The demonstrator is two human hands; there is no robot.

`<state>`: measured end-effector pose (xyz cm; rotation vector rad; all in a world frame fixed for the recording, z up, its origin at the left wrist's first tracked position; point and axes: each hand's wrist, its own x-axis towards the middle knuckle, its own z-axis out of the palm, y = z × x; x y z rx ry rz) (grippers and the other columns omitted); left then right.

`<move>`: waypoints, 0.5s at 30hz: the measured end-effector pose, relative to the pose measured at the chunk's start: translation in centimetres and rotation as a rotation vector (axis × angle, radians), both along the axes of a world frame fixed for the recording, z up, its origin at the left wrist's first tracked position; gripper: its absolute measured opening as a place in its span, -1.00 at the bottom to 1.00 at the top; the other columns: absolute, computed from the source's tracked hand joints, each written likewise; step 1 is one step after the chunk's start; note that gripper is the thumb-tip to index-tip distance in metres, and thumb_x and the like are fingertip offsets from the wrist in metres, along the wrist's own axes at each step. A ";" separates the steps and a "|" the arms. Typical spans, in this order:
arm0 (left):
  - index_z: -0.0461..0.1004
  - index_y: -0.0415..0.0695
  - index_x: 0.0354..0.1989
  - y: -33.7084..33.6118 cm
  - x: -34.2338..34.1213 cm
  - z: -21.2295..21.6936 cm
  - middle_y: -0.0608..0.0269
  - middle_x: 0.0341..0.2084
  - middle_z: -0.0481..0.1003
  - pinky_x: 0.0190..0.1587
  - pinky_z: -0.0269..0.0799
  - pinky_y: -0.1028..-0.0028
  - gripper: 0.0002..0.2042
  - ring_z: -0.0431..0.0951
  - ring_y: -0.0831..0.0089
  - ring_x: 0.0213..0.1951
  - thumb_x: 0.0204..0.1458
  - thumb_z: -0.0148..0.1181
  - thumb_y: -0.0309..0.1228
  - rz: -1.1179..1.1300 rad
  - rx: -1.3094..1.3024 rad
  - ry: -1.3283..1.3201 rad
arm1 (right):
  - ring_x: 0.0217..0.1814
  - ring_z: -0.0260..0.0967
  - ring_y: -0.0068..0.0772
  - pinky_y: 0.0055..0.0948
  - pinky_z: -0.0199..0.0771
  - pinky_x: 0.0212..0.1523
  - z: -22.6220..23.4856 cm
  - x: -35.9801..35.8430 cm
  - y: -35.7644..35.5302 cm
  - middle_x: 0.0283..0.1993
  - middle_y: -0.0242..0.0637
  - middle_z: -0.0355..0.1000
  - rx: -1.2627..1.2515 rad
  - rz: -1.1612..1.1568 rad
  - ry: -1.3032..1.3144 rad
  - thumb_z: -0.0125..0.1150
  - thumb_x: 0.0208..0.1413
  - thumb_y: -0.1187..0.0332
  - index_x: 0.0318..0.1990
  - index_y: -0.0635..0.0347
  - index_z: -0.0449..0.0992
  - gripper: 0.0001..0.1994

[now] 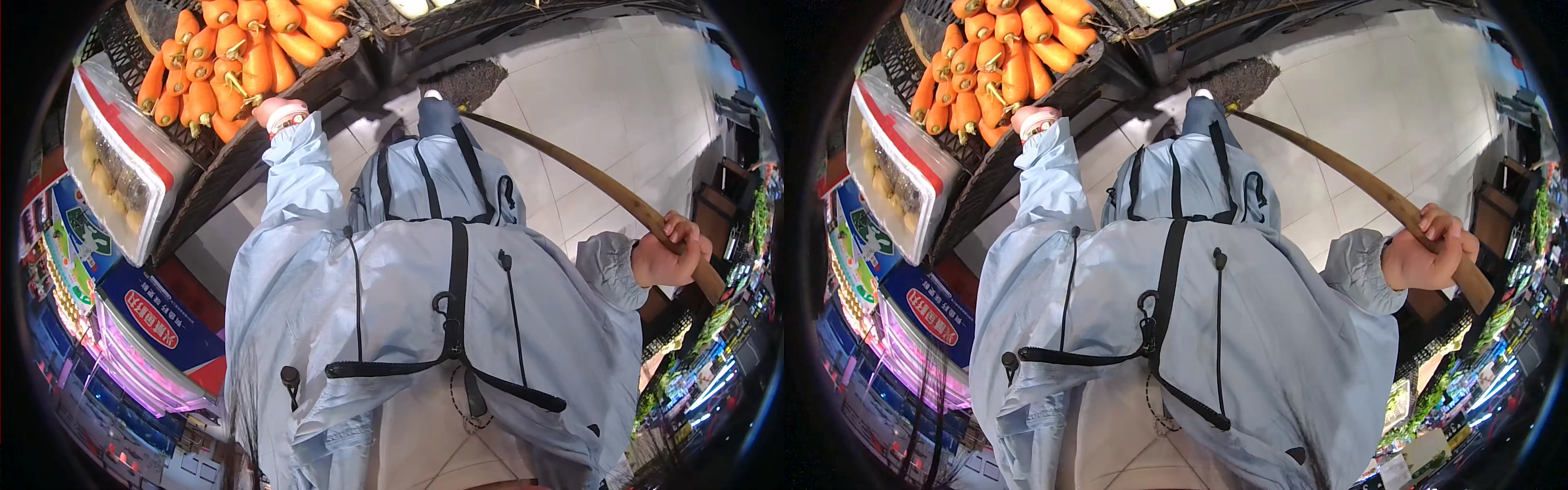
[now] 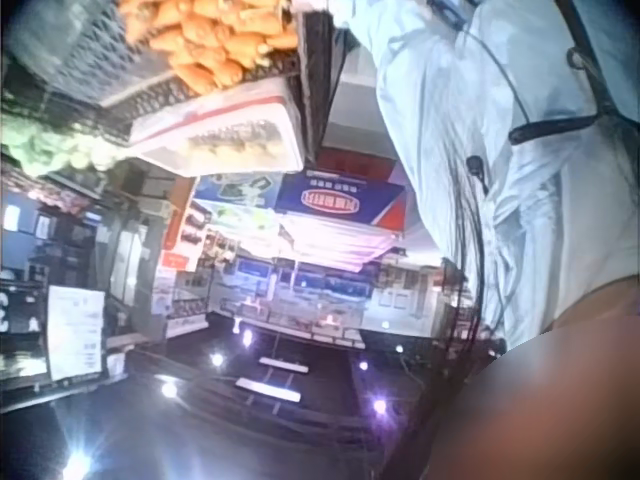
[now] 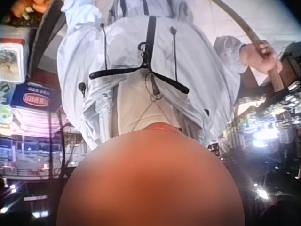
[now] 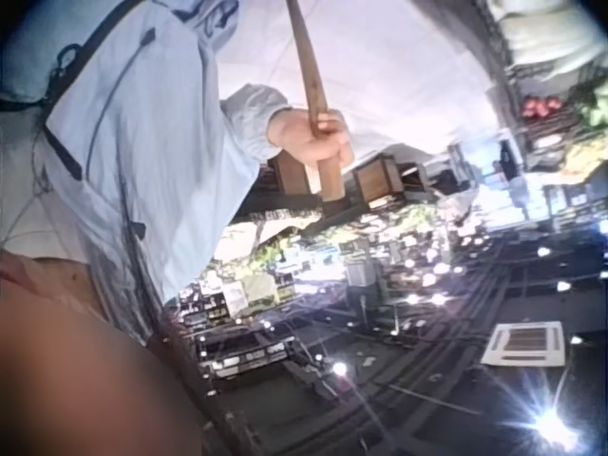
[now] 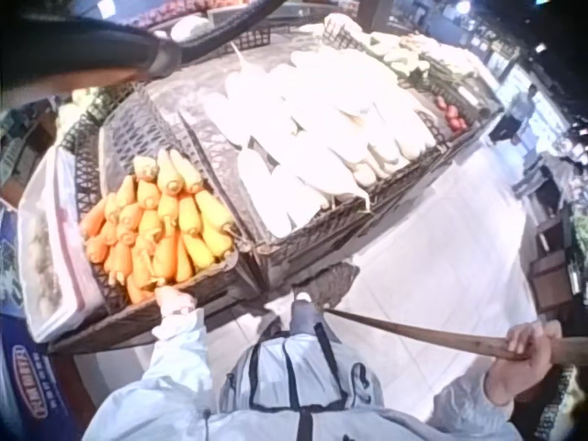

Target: Mopping the floor in a supermarket produce section.

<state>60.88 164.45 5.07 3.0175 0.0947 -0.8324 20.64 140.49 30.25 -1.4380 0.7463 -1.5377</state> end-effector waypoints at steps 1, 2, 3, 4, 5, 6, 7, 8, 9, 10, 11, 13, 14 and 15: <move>0.42 -0.11 -0.34 -0.6 -0.3 1.2 0.20 -0.26 0.40 -0.14 0.25 0.47 -0.73 0.38 0.42 -0.18 -0.13 -0.06 -0.23 -0.089 0.107 0.036 | -0.74 -0.01 -0.54 -0.50 0.10 -0.60 0.0 0.6 -0.3 -0.79 -0.36 0.08 0.000 0.012 -0.002 -0.11 -0.17 0.49 -0.69 0.13 0.15 -0.85; 0.40 -0.07 -0.27 -1.2 -0.5 2.3 0.25 -0.20 0.37 -0.11 0.21 0.47 -0.71 0.34 0.47 -0.12 -0.11 -0.08 -0.20 -0.178 0.214 0.072 | -0.74 -0.02 -0.55 -0.50 0.10 -0.61 0.0 1.2 -0.6 -0.79 -0.35 0.08 0.002 0.007 -0.001 -0.11 -0.18 0.50 -0.69 0.13 0.15 -0.86; 0.38 -0.02 -0.20 -1.6 -0.7 3.0 0.31 -0.13 0.33 -0.07 0.17 0.47 -0.68 0.30 0.51 -0.07 -0.09 -0.11 -0.17 -0.265 0.320 0.112 | -0.74 -0.02 -0.55 -0.50 0.11 -0.62 0.0 1.8 -0.7 -0.78 -0.34 0.09 0.003 0.003 0.002 -0.10 -0.19 0.51 -0.69 0.14 0.15 -0.86; 0.36 0.02 -0.13 -1.8 -0.8 3.3 0.36 -0.07 0.30 -0.03 0.13 0.48 -0.65 0.26 0.56 -0.01 -0.08 -0.13 -0.15 -0.353 0.426 0.152 | -0.74 -0.02 -0.55 -0.50 0.11 -0.62 0.0 2.4 -0.7 -0.78 -0.34 0.09 0.004 0.016 0.000 -0.10 -0.19 0.51 -0.69 0.14 0.15 -0.86; 0.36 0.02 -0.13 -1.9 -0.8 3.3 0.36 -0.07 0.30 -0.03 0.13 0.48 -0.65 0.26 0.56 -0.01 -0.08 -0.13 -0.15 -0.340 0.428 0.152 | -0.74 -0.02 -0.55 -0.51 0.11 -0.64 0.1 3.0 -0.7 -0.78 -0.33 0.09 -0.007 0.030 0.007 -0.11 -0.20 0.51 -0.69 0.15 0.15 -0.87; 0.36 0.04 -0.12 -1.8 -0.9 3.3 0.38 -0.07 0.30 -0.01 0.11 0.47 -0.65 0.26 0.55 0.00 -0.08 -0.13 -0.14 -0.344 0.422 0.143 | -0.74 -0.03 -0.55 -0.52 0.10 -0.65 0.0 3.5 -0.6 -0.78 -0.33 0.09 -0.015 0.043 0.014 -0.11 -0.21 0.52 -0.69 0.15 0.15 -0.87; 0.36 0.06 -0.12 -1.7 -1.1 3.5 0.39 -0.07 0.30 0.01 0.08 0.47 -0.64 0.26 0.54 0.00 -0.09 -0.12 -0.12 -0.348 0.418 0.133 | -0.74 -0.03 -0.55 -0.52 0.10 -0.65 0.0 3.9 -0.7 -0.78 -0.33 0.09 -0.009 0.054 0.012 -0.11 -0.21 0.52 -0.69 0.15 0.15 -0.87; 0.36 0.07 -0.13 -1.7 -1.2 3.8 0.40 -0.11 0.34 0.01 0.08 0.45 -0.63 0.27 0.52 -0.01 -0.11 -0.10 -0.10 -0.388 0.393 0.140 | -0.74 -0.04 -0.56 -0.52 0.10 -0.65 0.0 4.2 -0.8 -0.78 -0.32 0.08 -0.001 0.092 -0.008 -0.11 -0.21 0.53 -0.69 0.16 0.15 -0.87; 0.37 0.06 -0.14 -1.9 -1.0 3.6 0.40 -0.11 0.34 0.01 0.09 0.42 -0.63 0.28 0.52 -0.02 -0.11 -0.10 -0.10 -0.370 0.395 0.131 | -0.75 -0.05 -0.56 -0.53 0.09 -0.66 0.1 4.6 -0.7 -0.78 -0.32 0.08 0.004 0.120 -0.028 -0.11 -0.22 0.54 -0.69 0.17 0.15 -0.87; 0.37 0.04 -0.14 -1.9 -0.9 3.5 0.39 -0.10 0.33 -0.01 0.11 0.43 -0.64 0.28 0.53 -0.02 -0.11 -0.10 -0.11 -0.384 0.410 0.155 | -0.75 -0.05 -0.56 -0.53 0.09 -0.66 0.0 5.2 -0.5 -0.78 -0.32 0.08 0.008 0.121 -0.029 -0.11 -0.22 0.54 -0.69 0.17 0.15 -0.87; 0.37 0.02 -0.15 -1.9 -0.9 3.4 0.38 -0.09 0.32 -0.02 0.12 0.44 -0.64 0.28 0.53 -0.02 -0.11 -0.10 -0.13 -0.398 0.424 0.181 | -0.75 -0.05 -0.56 -0.53 0.09 -0.66 -0.1 5.9 -0.3 -0.79 -0.32 0.08 0.005 0.105 -0.043 -0.11 -0.22 0.55 -0.69 0.17 0.15 -0.87; 0.38 -0.03 -0.18 -1.1 -1.2 2.3 0.35 -0.11 0.33 -0.07 0.18 0.49 -0.66 0.29 0.52 -0.04 -0.10 -0.10 -0.15 -0.327 0.372 0.039 | -0.75 -0.06 -0.56 -0.53 0.09 -0.67 -0.2 6.4 -0.9 -0.79 -0.32 0.07 0.002 0.103 -0.047 -0.11 -0.22 0.56 -0.69 0.17 0.16 -0.87; 0.33 -0.08 -0.15 -0.9 -1.3 1.9 0.27 -0.16 0.35 -0.10 0.20 0.53 -0.63 0.32 0.49 -0.09 -0.11 -0.06 -0.16 -0.302 0.329 0.016 | -0.75 -0.06 -0.57 -0.53 0.09 -0.67 -0.3 6.5 -1.3 -0.80 -0.32 0.07 0.001 0.106 -0.054 -0.11 -0.22 0.57 -0.69 0.17 0.16 -0.87; 0.33 -0.08 -0.15 -0.7 -1.2 1.6 0.27 -0.16 0.35 -0.10 0.20 0.53 -0.63 0.32 0.49 -0.09 -0.11 -0.06 -0.16 -0.298 0.331 0.016 | -0.75 -0.06 -0.57 -0.53 0.09 -0.68 -0.4 6.9 -1.5 -0.80 -0.32 0.06 0.001 0.106 -0.067 -0.11 -0.22 0.58 -0.69 0.17 0.16 -0.86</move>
